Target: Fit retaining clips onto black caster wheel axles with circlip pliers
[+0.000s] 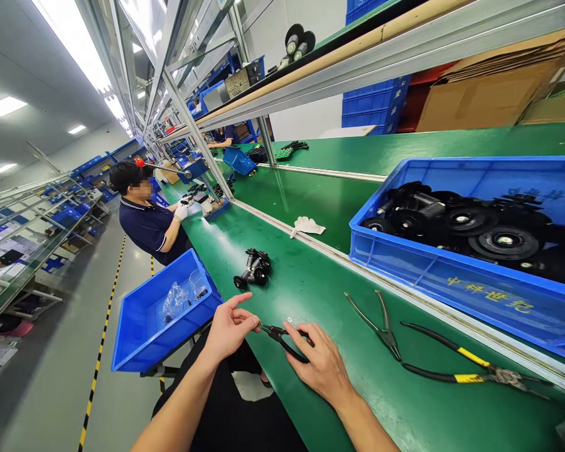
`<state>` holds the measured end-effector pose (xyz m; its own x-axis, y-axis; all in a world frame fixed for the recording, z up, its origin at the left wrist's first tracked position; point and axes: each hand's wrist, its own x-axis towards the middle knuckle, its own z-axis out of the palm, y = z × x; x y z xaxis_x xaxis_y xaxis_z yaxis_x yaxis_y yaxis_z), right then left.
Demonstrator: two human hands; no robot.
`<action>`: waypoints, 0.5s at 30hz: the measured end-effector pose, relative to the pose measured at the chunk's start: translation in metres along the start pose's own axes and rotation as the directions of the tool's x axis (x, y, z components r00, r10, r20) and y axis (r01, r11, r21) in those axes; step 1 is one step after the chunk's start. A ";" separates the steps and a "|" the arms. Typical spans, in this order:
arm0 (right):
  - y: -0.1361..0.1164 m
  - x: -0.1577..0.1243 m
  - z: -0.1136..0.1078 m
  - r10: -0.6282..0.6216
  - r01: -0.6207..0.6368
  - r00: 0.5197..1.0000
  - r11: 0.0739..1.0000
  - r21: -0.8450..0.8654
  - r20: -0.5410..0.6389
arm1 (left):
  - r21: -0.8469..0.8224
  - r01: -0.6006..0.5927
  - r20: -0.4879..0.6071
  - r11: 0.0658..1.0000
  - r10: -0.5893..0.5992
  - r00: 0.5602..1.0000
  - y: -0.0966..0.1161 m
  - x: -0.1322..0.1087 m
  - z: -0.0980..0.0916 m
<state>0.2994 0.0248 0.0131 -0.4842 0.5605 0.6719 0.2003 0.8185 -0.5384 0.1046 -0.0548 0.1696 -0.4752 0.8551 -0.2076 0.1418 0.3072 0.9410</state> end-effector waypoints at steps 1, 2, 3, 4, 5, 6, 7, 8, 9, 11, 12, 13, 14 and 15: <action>0.000 0.000 0.000 -0.003 0.003 1.000 1.000 -0.005 -0.006 | 0.016 -0.003 0.008 1.000 0.003 1.000 0.001 0.000 0.000; 0.000 0.000 0.000 -0.004 0.004 1.000 1.000 -0.005 -0.007 | 0.031 -0.006 0.015 1.000 0.006 1.000 0.002 -0.001 -0.001; 0.000 0.001 0.000 -0.003 0.003 1.000 1.000 -0.002 -0.005 | 0.044 -0.011 0.019 0.999 0.010 1.000 0.003 -0.001 -0.001; 0.000 0.001 0.000 -0.002 0.002 1.000 1.000 0.005 0.000 | 0.055 -0.017 0.022 0.998 0.016 1.000 0.004 -0.002 0.000; -0.001 0.001 0.000 0.001 -0.001 1.000 1.000 0.013 0.007 | 0.065 -0.027 0.023 0.998 0.025 0.999 0.004 -0.003 0.000; -0.001 0.001 0.000 0.003 -0.003 1.000 1.000 0.024 0.014 | 0.074 -0.036 0.022 0.997 0.035 0.999 0.005 -0.003 0.000; -0.001 0.001 -0.001 0.003 -0.004 1.000 0.999 0.036 0.021 | 0.083 -0.044 0.021 0.996 0.043 0.999 0.004 -0.004 0.001; -0.002 0.002 -0.001 0.003 -0.004 1.000 0.999 0.049 0.026 | 0.089 -0.050 0.022 0.995 0.048 0.999 0.004 -0.004 0.001; -0.003 0.002 -0.002 0.006 -0.008 1.000 0.998 0.064 0.028 | 0.089 -0.053 0.026 0.995 0.051 0.998 0.002 -0.004 0.001; -0.004 0.003 -0.003 0.028 -0.030 0.999 0.994 0.106 0.016 | 0.063 -0.060 0.048 0.996 0.057 0.997 -0.004 0.000 -0.001; -0.005 0.003 -0.003 0.055 -0.055 0.999 0.989 0.135 0.004 | 0.048 -0.073 0.053 0.996 0.071 0.996 -0.008 0.004 -0.002; -0.005 0.004 -0.003 0.093 -0.090 0.996 0.982 0.167 -0.011 | 0.047 -0.098 0.044 0.994 0.096 0.994 -0.014 0.010 -0.005; -0.004 0.004 -0.003 0.139 -0.132 0.990 0.971 0.199 -0.026 | 0.069 -0.135 0.017 0.988 0.134 0.991 -0.021 0.018 -0.009; -0.003 0.005 -0.003 0.191 -0.177 0.981 0.957 0.228 -0.044 | 0.117 -0.182 -0.023 0.976 0.186 0.982 -0.029 0.027 -0.014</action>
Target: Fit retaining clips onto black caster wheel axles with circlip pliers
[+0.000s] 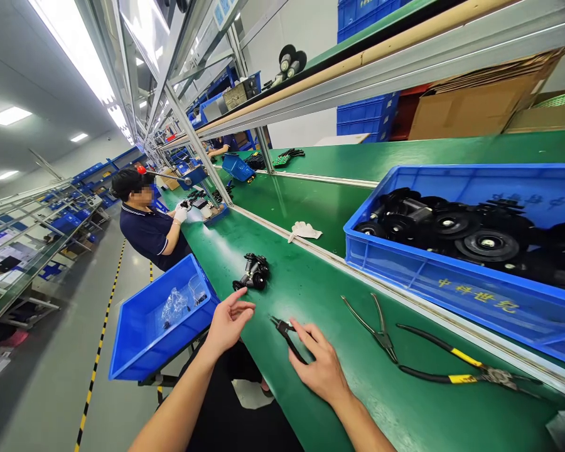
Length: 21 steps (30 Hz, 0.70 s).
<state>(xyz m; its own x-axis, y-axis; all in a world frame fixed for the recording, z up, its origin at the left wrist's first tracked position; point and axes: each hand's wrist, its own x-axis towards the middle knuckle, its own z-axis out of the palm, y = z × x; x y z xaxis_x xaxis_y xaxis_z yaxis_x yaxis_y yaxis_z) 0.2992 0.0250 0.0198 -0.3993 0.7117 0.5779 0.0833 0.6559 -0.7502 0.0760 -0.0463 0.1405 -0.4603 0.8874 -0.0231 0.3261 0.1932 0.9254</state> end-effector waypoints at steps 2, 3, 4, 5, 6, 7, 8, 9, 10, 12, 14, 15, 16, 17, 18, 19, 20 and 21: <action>0.002 0.002 0.000 0.089 -0.087 0.994 0.996 0.033 -0.063 | 0.147 -0.094 -0.109 0.985 0.111 0.988 -0.021 0.019 -0.010; 0.004 0.002 -0.001 0.125 -0.122 0.988 0.992 0.040 -0.094 | 0.213 -0.126 -0.146 0.969 0.159 0.976 -0.032 0.031 -0.016; 0.006 0.003 -0.001 0.154 -0.149 0.981 0.988 0.043 -0.121 | 0.262 -0.144 -0.172 0.954 0.193 0.966 -0.041 0.042 -0.023; 0.007 0.004 -0.001 0.178 -0.173 0.974 0.984 0.045 -0.140 | 0.293 -0.155 -0.179 0.943 0.214 0.960 -0.049 0.054 -0.030; 0.009 0.004 -0.001 0.198 -0.193 0.969 0.980 0.047 -0.149 | 0.309 -0.163 -0.176 0.937 0.224 0.959 -0.055 0.065 -0.037; 0.010 0.004 -0.001 0.215 -0.210 0.965 0.976 0.050 -0.151 | 0.315 -0.170 -0.160 0.934 0.228 0.960 -0.060 0.075 -0.044; 0.010 0.005 -0.001 0.227 -0.222 0.962 0.974 0.054 -0.149 | 0.312 -0.177 -0.130 0.934 0.227 0.965 -0.064 0.084 -0.050; 0.011 0.005 -0.001 0.235 -0.229 0.961 0.972 0.059 -0.145 | 0.303 -0.186 -0.094 0.935 0.223 0.970 -0.067 0.091 -0.054; 0.011 0.005 -0.001 0.237 -0.230 0.961 0.971 0.065 -0.142 | 0.294 -0.193 -0.051 0.936 0.218 0.975 -0.069 0.097 -0.058; 0.011 0.005 -0.001 0.238 -0.229 0.962 0.970 0.077 -0.135 | 0.278 -0.207 0.039 0.938 0.204 0.978 -0.073 0.105 -0.063; 0.011 0.006 -0.001 0.240 -0.231 0.963 0.969 0.085 -0.125 | 0.276 -0.223 0.113 0.935 0.198 0.974 -0.077 0.110 -0.066; 0.011 0.006 -0.001 0.243 -0.234 0.962 0.968 0.088 -0.122 | 0.281 -0.234 0.141 0.931 0.201 0.969 -0.078 0.112 -0.067; 0.011 0.006 -0.001 0.247 -0.237 0.961 0.967 0.090 -0.121 | 0.287 -0.248 0.167 0.925 0.207 0.964 -0.079 0.114 -0.069; 0.011 0.006 -0.001 0.250 -0.240 0.960 0.966 0.092 -0.124 | 0.292 -0.265 0.192 0.919 0.215 0.958 -0.079 0.117 -0.070; 0.012 0.006 -0.001 0.251 -0.240 0.959 0.966 0.094 -0.129 | 0.295 -0.283 0.218 0.913 0.224 0.950 -0.079 0.120 -0.072; 0.012 0.006 -0.001 0.252 -0.241 0.958 0.966 0.096 -0.134 | 0.293 -0.301 0.248 0.907 0.232 0.941 -0.078 0.122 -0.073; 0.013 0.006 -0.001 0.252 -0.240 0.958 0.966 0.097 -0.138 | 0.287 -0.317 0.279 0.904 0.238 0.930 -0.077 0.125 -0.074; 0.013 0.006 -0.001 0.251 -0.240 0.958 0.966 0.096 -0.138 | 0.276 -0.329 0.307 0.903 0.241 0.921 -0.077 0.127 -0.073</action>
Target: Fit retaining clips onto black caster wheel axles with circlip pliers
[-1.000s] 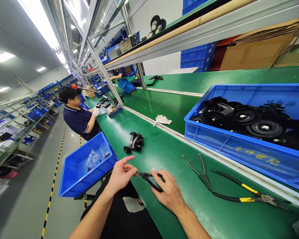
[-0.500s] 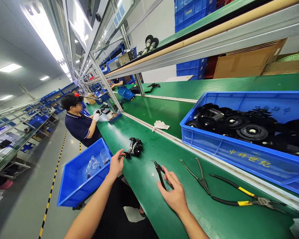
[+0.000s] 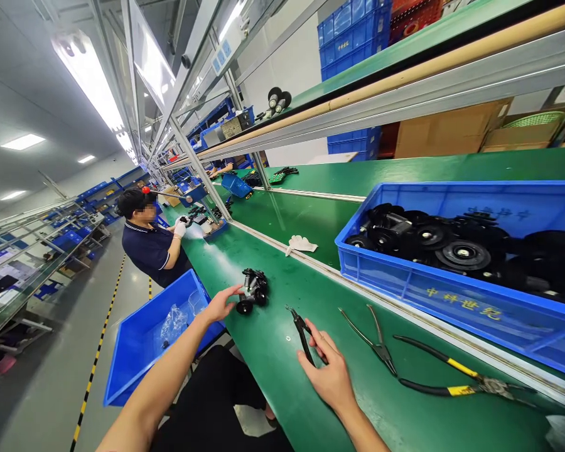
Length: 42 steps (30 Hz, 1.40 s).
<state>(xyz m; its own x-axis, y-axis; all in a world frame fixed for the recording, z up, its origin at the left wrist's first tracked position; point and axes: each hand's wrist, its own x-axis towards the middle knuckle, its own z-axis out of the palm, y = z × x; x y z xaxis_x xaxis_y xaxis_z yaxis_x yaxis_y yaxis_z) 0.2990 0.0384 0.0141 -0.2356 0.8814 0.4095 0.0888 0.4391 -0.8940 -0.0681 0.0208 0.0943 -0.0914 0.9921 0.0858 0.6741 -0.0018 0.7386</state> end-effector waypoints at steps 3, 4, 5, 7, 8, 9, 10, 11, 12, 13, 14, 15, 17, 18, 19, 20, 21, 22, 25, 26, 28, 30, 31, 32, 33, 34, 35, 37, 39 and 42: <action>0.001 0.001 0.000 -0.008 0.008 1.000 1.000 -0.001 0.010 | -0.036 -0.021 0.020 0.999 0.022 1.000 0.000 0.003 0.006; 0.000 0.001 0.000 -0.010 0.010 1.000 1.000 0.000 0.013 | -0.052 -0.021 -0.002 0.998 0.021 1.000 0.000 0.002 0.010; 0.000 0.001 0.000 -0.012 0.012 1.000 1.000 0.002 0.012 | -0.069 -0.018 -0.035 0.997 0.015 0.999 0.000 0.001 0.016; 0.000 0.001 0.000 -0.011 0.011 1.000 1.000 0.002 0.010 | -0.110 -0.005 -0.126 0.994 -0.009 0.992 -0.002 -0.002 0.028; 0.000 0.001 0.000 -0.009 0.009 1.000 1.000 0.000 0.010 | -0.136 0.002 -0.179 0.991 -0.027 0.984 -0.003 -0.004 0.035; -0.001 0.001 0.000 -0.008 0.008 1.000 1.000 -0.001 0.013 | -0.165 0.009 -0.233 0.986 -0.048 0.971 -0.003 -0.006 0.042; -0.001 0.001 0.000 -0.008 0.008 1.000 1.000 -0.003 0.018 | -0.195 0.014 -0.287 0.981 -0.071 0.955 -0.003 -0.008 0.048; -0.001 0.001 -0.001 -0.008 0.008 1.000 1.000 -0.007 0.025 | -0.224 0.017 -0.336 0.974 -0.094 0.937 -0.003 -0.012 0.055; -0.001 0.000 -0.001 -0.009 0.009 1.000 1.000 -0.012 0.030 | -0.251 0.020 -0.376 0.968 -0.117 0.919 -0.001 -0.016 0.062; -0.002 0.000 -0.001 -0.012 0.013 0.999 1.000 -0.018 0.034 | -0.274 0.019 -0.408 0.962 -0.134 0.903 0.000 -0.021 0.069; -0.003 -0.001 -0.001 -0.018 0.019 0.999 1.000 -0.025 0.037 | -0.286 0.011 -0.429 0.958 -0.139 0.892 0.002 -0.027 0.074; -0.004 -0.002 -0.001 -0.026 0.028 0.999 0.999 -0.031 0.043 | -0.285 -0.002 -0.443 0.959 -0.130 0.887 0.005 -0.033 0.079; -0.006 -0.004 -0.001 -0.054 0.057 0.996 0.998 -0.038 0.076 | -0.235 -0.036 -0.465 0.971 -0.080 0.882 0.010 -0.046 0.087; -0.008 -0.005 -0.001 -0.071 0.075 0.992 0.996 -0.039 0.101 | -0.189 -0.052 -0.470 0.981 -0.044 0.882 0.012 -0.052 0.088; -0.009 -0.006 0.000 -0.086 0.092 0.988 0.995 -0.039 0.129 | -0.137 -0.064 -0.462 0.989 -0.006 0.887 0.014 -0.057 0.089; -0.010 -0.007 0.000 -0.097 0.104 0.983 0.994 -0.039 0.153 | -0.084 -0.074 -0.438 0.994 0.030 0.899 0.015 -0.061 0.089; -0.011 -0.007 0.000 -0.102 0.110 0.980 0.993 -0.040 0.169 | -0.033 -0.089 -0.400 0.995 0.068 0.914 0.016 -0.065 0.088; -0.011 -0.008 0.000 -0.100 0.109 0.980 0.993 -0.041 0.174 | 0.016 -0.115 -0.351 0.993 0.113 0.929 0.016 -0.068 0.086; -0.009 -0.007 -0.001 -0.079 0.084 0.989 0.996 -0.034 0.128 | 0.152 -0.226 -0.196 0.962 0.254 0.947 0.017 -0.078 0.083; -0.008 -0.006 -0.001 -0.067 0.071 0.992 0.997 -0.032 0.105 | 0.187 -0.256 -0.150 0.948 0.285 0.947 0.017 -0.080 0.082; -0.007 -0.004 -0.001 -0.035 0.037 0.997 0.999 -0.027 0.065 | 0.238 -0.290 -0.072 0.927 0.315 0.946 0.017 -0.083 0.083; -0.005 -0.003 -0.001 -0.001 0.002 0.999 1.000 -0.021 0.036 | 0.277 -0.303 -0.032 0.912 0.324 0.946 0.016 -0.081 0.086; -0.005 -0.002 0.000 0.011 -0.011 1.000 1.000 -0.016 0.027 | 0.297 -0.305 -0.029 0.905 0.328 0.944 0.016 -0.079 0.088; -0.004 -0.002 0.000 0.018 -0.018 1.000 1.000 -0.011 0.020 | 0.315 -0.304 -0.032 0.899 0.330 0.943 0.015 -0.075 0.090; -0.004 -0.002 0.000 0.023 -0.023 1.000 1.000 -0.007 0.017 | 0.333 -0.295 -0.037 0.895 0.326 0.945 0.015 -0.071 0.093; -0.004 -0.002 0.000 0.026 -0.026 1.000 1.000 -0.005 0.017 | 0.352 -0.281 -0.044 0.893 0.316 0.948 0.015 -0.067 0.095; -0.004 -0.002 0.000 0.029 -0.029 0.999 1.000 -0.003 0.021 | 0.369 -0.259 -0.053 0.893 0.298 0.953 0.015 -0.063 0.097; -0.003 -0.002 0.000 0.028 -0.028 0.999 1.000 0.005 0.030 | 0.387 -0.189 -0.089 0.902 0.241 0.966 0.018 -0.055 0.098; -0.004 -0.003 0.000 0.022 -0.023 0.999 1.000 0.014 0.037 | 0.381 -0.131 -0.108 0.915 0.185 0.977 0.024 -0.048 0.095; -0.004 -0.003 -0.001 0.020 -0.020 0.999 1.000 0.017 0.027 | 0.350 -0.155 0.041 0.924 0.150 0.988 0.037 -0.040 0.082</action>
<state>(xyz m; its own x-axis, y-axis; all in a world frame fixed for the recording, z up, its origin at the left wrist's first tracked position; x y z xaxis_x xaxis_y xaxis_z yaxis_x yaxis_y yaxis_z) 0.2998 0.0346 0.0165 -0.2602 0.8846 0.3869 0.0770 0.4184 -0.9050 0.0205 -0.0085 0.0634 0.0408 0.9850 0.1676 0.8933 -0.1111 0.4354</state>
